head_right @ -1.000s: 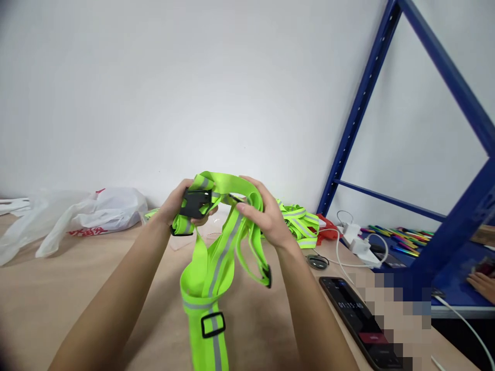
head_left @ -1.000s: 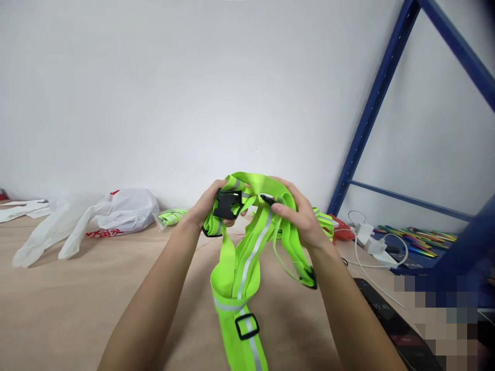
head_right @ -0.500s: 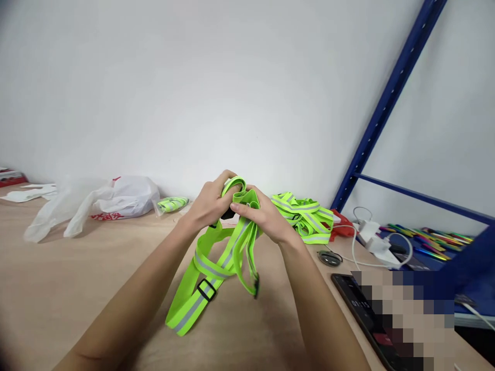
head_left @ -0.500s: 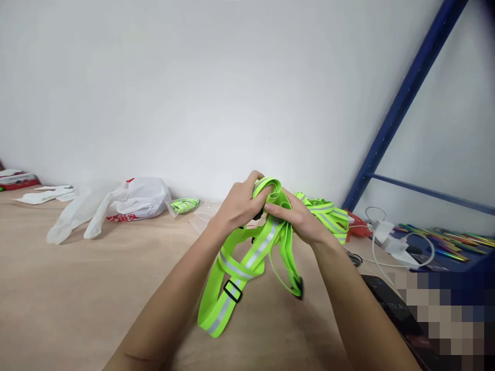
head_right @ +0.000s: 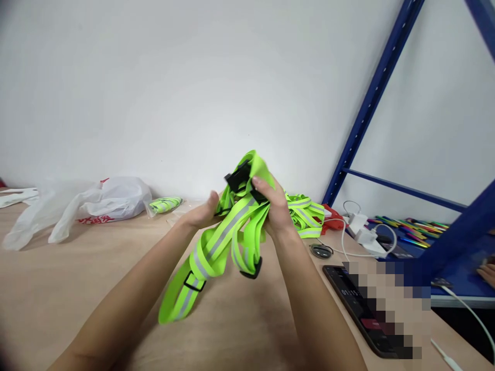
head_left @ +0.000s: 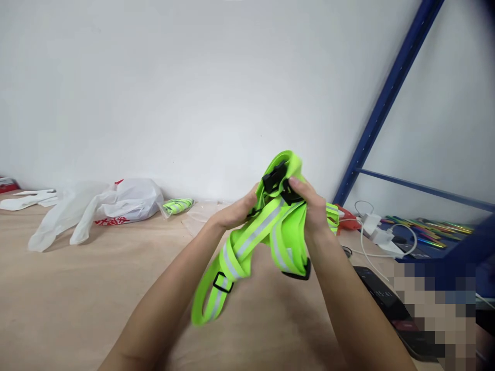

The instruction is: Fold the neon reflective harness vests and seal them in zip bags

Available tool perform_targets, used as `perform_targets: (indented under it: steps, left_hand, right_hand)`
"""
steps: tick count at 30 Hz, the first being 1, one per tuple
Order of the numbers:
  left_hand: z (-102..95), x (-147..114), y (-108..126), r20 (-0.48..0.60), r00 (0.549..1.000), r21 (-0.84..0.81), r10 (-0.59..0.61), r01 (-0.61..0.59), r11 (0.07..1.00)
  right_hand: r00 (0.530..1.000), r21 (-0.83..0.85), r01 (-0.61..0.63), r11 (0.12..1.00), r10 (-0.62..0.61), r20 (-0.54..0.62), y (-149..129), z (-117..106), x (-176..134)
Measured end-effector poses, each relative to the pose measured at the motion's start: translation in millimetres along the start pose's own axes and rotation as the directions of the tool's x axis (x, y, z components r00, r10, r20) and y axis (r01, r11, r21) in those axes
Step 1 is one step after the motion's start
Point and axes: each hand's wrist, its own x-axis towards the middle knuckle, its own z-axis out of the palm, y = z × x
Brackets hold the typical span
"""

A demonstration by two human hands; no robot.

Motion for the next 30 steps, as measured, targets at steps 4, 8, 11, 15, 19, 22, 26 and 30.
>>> perform_targets:
  steps: [4,8,11,15,19,22,26,30]
  left_hand:
    - [16.7,3,-13,0.119,0.988,0.000,-0.101,0.102,0.995]
    - [28.4,7,-13,0.113,0.985,0.071,-0.131,0.124,0.990]
    - [14.6,4,-6,0.286,0.894,0.196,-0.346,0.299,0.934]
    - [-18.6,-6,6,0.443,0.701,0.288,-0.559,0.479,0.829]
    - [-46.5,-14,14,0.047,0.886,0.233,-0.461,0.439,0.867]
    - [-72.1,-20,18,-0.319,0.884,0.251,-0.342,0.426,0.869]
    - [-126.6,-43,12,-0.768,0.640,0.495,-0.031,0.623,0.606]
    - [-183.5,-90,-4,-0.975,0.197,0.218,0.097,0.922,0.320]
  right_hand:
    - [0.971,0.017,0.149,0.989,-0.143,-0.190,-5,-4,3]
    - [0.934,-0.090,0.252,0.964,-0.266,-0.237,-7,-13,4]
    - [0.988,-0.095,0.095,0.991,-0.105,-0.111,-13,-20,-3]
    - [0.998,-0.102,-0.062,0.993,0.064,0.017,-18,-26,-1]
    - [0.984,-0.191,0.112,0.975,-0.135,-0.113,-24,-36,52]
    - [0.864,-0.460,0.334,0.823,-0.462,-0.200,-37,-51,106]
    - [0.739,-0.768,0.380,0.515,-0.668,-0.083,-32,-84,142]
    - [0.891,-0.880,0.133,0.456,-0.444,-0.095,28,-128,136]
